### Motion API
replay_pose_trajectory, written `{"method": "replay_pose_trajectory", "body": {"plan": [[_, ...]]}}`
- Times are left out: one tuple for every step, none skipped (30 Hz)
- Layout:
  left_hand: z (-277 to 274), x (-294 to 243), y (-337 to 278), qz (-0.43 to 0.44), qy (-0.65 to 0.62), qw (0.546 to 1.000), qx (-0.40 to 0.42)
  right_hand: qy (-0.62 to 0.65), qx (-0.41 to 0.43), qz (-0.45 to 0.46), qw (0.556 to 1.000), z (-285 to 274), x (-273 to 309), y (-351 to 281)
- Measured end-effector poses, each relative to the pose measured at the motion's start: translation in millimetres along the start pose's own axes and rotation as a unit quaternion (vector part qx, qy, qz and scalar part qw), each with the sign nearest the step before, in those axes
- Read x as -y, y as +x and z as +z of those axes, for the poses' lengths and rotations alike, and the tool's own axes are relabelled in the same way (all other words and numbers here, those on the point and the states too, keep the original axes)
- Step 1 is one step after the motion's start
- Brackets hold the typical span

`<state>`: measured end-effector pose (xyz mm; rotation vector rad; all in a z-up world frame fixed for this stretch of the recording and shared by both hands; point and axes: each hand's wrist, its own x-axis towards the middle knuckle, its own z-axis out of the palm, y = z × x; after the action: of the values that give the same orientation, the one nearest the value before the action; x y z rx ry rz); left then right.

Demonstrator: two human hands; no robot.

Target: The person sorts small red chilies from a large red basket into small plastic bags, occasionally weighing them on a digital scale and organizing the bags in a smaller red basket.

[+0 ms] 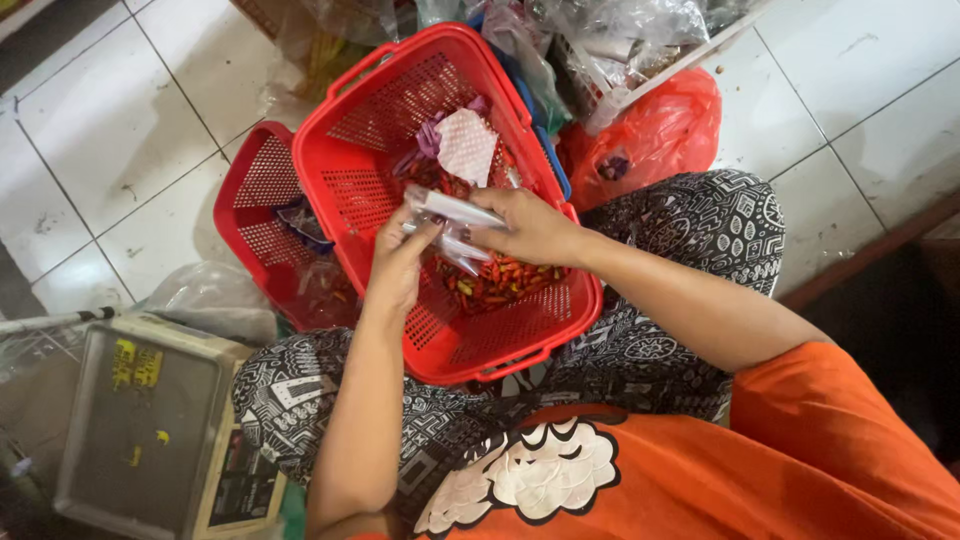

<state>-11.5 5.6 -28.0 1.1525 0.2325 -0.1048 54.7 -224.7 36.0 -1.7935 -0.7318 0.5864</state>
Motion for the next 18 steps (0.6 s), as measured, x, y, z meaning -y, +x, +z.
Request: {"method": "replay_pose_trajectory", "body": {"plan": [[2.6, -1.8, 0.5, 0.010, -0.012, 1.000, 0.005, 0.000, 0.001, -0.032, 0.999, -7.6, 5.9, -0.9], [6.5, -4.2, 0.0, -0.004, -0.030, 1.000, -0.005, 0.001, 0.003, -0.063, 0.998, -14.9, 11.6, -1.9], [10.0, -8.5, -1.2, -0.018, -0.047, 0.999, -0.017, -0.011, 0.001, -0.076, 0.997, -21.5, 17.0, -2.8], [14.6, -13.4, -1.6, -0.032, -0.063, 0.997, -0.028, -0.023, 0.000, -0.089, 0.996, -29.1, 21.5, -5.4], [21.3, -17.3, -2.0, -0.051, -0.071, 0.996, -0.009, -0.036, -0.001, -0.100, 0.994, -36.1, 25.2, -8.4], [29.7, -19.9, -3.0, -0.070, -0.080, 0.994, 0.010, -0.080, -0.016, -0.074, 0.994, -40.1, 28.1, -12.1], [39.9, -20.8, -2.4, -0.090, -0.088, 0.992, 0.029, -0.125, -0.031, -0.048, 0.991, -42.7, 30.0, -17.7], [50.3, -20.9, 0.6, -0.093, -0.098, 0.989, 0.059, -0.169, -0.046, -0.021, 0.984, -45.7, 29.9, -21.5], [61.0, -19.9, 5.8, -0.098, -0.107, 0.985, 0.091, -0.222, -0.018, -0.001, 0.975, -51.2, 27.2, -24.8], [71.9, -17.0, 11.9, -0.102, -0.116, 0.980, 0.123, -0.273, 0.011, 0.020, 0.962, -58.4, 22.0, -28.9], [84.6, -11.0, 21.4, -0.083, -0.097, 0.988, 0.086, -0.323, 0.039, 0.043, 0.944, -65.1, 14.1, -32.8], [97.7, -3.7, 33.9, -0.063, -0.078, 0.994, 0.048, -0.239, 0.050, 0.004, 0.970, -77.9, 2.1, -32.2], [108.4, 2.8, 44.8, -0.043, -0.059, 0.997, 0.009, -0.152, 0.059, -0.037, 0.986, -99.8, -13.8, -27.4], [117.7, 9.0, 53.6, -0.022, -0.047, 0.999, 0.004, -0.064, 0.068, -0.078, 0.993, -123.9, -32.1, -21.6], [126.3, 14.6, 62.8, 0.001, -0.035, 0.999, -0.001, -0.102, -0.001, -0.013, 0.995, -145.9, -53.1, -11.6], [133.2, 19.1, 70.7, 0.024, -0.024, 0.999, -0.006, -0.140, -0.070, 0.053, 0.986, -168.8, -75.9, -1.1], [138.4, 22.5, 74.5, 0.022, -0.017, 1.000, -0.002, -0.252, -0.110, 0.113, 0.955, -193.7, -99.6, 8.2], [142.6, 24.9, 76.1, 0.020, -0.011, 1.000, 0.001, -0.359, -0.147, 0.171, 0.906, -217.8, -123.4, 16.1]]}}
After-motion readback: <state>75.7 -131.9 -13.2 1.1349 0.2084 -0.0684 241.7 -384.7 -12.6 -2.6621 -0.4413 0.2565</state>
